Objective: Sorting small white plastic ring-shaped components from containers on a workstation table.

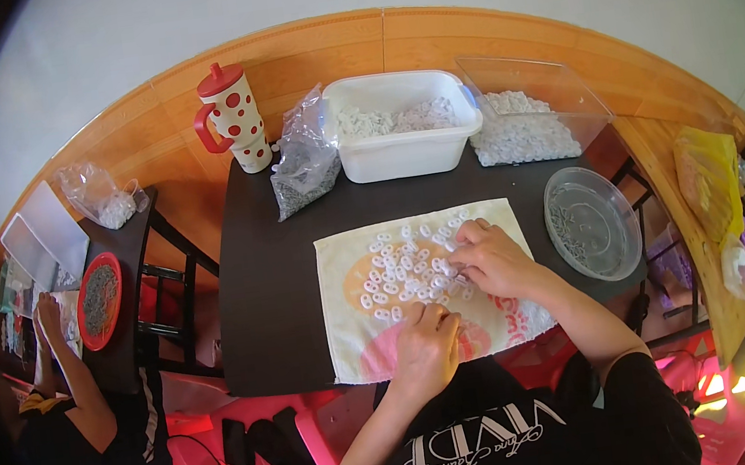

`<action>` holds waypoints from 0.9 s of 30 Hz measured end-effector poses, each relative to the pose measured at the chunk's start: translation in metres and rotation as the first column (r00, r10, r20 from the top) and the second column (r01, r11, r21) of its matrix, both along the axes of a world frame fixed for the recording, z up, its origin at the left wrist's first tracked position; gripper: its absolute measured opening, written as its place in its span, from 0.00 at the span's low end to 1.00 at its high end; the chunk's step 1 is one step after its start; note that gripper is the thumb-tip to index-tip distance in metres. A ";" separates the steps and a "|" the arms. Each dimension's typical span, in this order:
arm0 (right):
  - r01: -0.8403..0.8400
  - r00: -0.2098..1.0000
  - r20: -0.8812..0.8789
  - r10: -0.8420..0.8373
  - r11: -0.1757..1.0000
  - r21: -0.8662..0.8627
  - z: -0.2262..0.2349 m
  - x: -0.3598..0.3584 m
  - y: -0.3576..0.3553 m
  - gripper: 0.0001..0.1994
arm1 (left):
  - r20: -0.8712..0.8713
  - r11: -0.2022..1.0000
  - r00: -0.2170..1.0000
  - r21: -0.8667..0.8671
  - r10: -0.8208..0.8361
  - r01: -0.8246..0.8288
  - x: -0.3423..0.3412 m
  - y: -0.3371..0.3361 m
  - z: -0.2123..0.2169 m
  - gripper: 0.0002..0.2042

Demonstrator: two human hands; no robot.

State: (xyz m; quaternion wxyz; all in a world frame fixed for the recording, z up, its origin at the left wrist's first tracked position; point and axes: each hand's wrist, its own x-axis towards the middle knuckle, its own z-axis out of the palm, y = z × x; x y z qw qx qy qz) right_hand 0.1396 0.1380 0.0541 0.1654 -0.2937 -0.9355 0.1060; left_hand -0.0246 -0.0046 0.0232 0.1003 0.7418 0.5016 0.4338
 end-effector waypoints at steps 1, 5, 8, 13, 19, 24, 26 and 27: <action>0.010 1.000 -0.015 -0.010 1.000 -0.013 -0.001 0.001 0.001 0.12 | 0.000 1.000 1.000 -0.002 0.003 -0.003 0.000 0.000 0.000 0.10; 0.040 0.997 -0.061 -0.040 0.999 0.002 -0.003 -0.006 0.004 0.12 | 0.004 1.000 1.000 -0.009 0.001 -0.001 0.001 0.000 -0.001 0.10; 0.046 0.994 0.095 -0.049 0.998 0.039 0.002 -0.016 0.001 0.10 | 0.007 1.000 1.000 -0.001 -0.004 0.004 0.000 0.001 -0.002 0.10; -0.033 0.983 -0.182 0.015 0.995 -0.092 -0.008 0.000 0.006 0.08 | 0.074 0.999 0.997 0.033 -0.019 0.016 -0.001 0.001 -0.005 0.12; -0.212 0.898 -0.440 0.009 0.886 -0.413 0.005 0.009 -0.018 0.09 | 0.659 0.975 0.732 -0.219 0.173 -0.033 0.002 0.010 0.003 0.13; -0.197 0.902 -0.432 0.013 0.902 -0.383 0.013 0.016 -0.032 0.08 | 0.731 0.969 0.675 -0.225 0.097 0.105 0.007 0.024 0.001 0.15; -0.221 0.895 -0.436 0.089 0.940 -0.262 0.015 0.022 -0.035 0.08 | 0.662 0.978 0.749 -0.161 0.008 0.131 0.012 0.027 -0.003 0.15; -0.223 0.883 -0.457 0.111 0.954 -0.198 0.016 0.026 -0.035 0.08 | 0.713 0.970 0.700 -0.198 0.044 0.141 0.012 0.025 -0.006 0.12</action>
